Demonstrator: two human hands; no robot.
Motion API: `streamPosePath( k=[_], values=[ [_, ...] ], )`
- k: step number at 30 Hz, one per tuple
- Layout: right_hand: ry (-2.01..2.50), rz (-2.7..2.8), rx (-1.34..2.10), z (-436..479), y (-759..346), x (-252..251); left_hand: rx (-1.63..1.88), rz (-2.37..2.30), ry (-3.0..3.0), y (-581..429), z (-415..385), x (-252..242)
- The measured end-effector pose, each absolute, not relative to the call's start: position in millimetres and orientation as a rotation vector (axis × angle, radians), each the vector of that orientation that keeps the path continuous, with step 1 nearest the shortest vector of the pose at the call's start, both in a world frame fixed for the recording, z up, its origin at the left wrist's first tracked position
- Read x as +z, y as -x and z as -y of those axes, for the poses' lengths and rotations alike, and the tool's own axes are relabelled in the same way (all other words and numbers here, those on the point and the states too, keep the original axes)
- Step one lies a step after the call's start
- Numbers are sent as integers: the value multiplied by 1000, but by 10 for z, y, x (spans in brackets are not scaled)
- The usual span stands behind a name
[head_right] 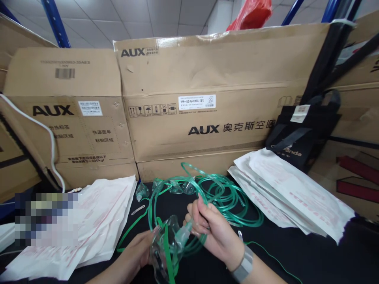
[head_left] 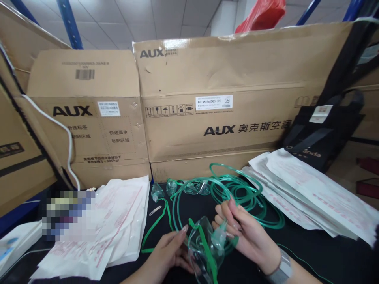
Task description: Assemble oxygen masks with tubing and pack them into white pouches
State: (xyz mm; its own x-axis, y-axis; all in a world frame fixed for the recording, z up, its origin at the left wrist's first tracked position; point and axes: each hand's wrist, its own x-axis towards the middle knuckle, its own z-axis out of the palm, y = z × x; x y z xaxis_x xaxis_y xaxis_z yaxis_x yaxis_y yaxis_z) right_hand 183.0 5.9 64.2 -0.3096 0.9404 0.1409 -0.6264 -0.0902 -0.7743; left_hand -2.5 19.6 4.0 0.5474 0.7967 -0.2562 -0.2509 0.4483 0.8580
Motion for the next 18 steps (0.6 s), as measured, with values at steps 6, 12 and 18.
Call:
streamPosePath(
  k=[6,12,18],
  values=[
    [415,947,1643,6,-1880,733,532,-629,-707,-151,-92,63],
    [473,895,1673,-45,-1862,690,815,-621,-434,-200,-222,368],
    [756,661,1571,-158,-1842,614,980,-743,-441,-176,-363,592]
  ],
)
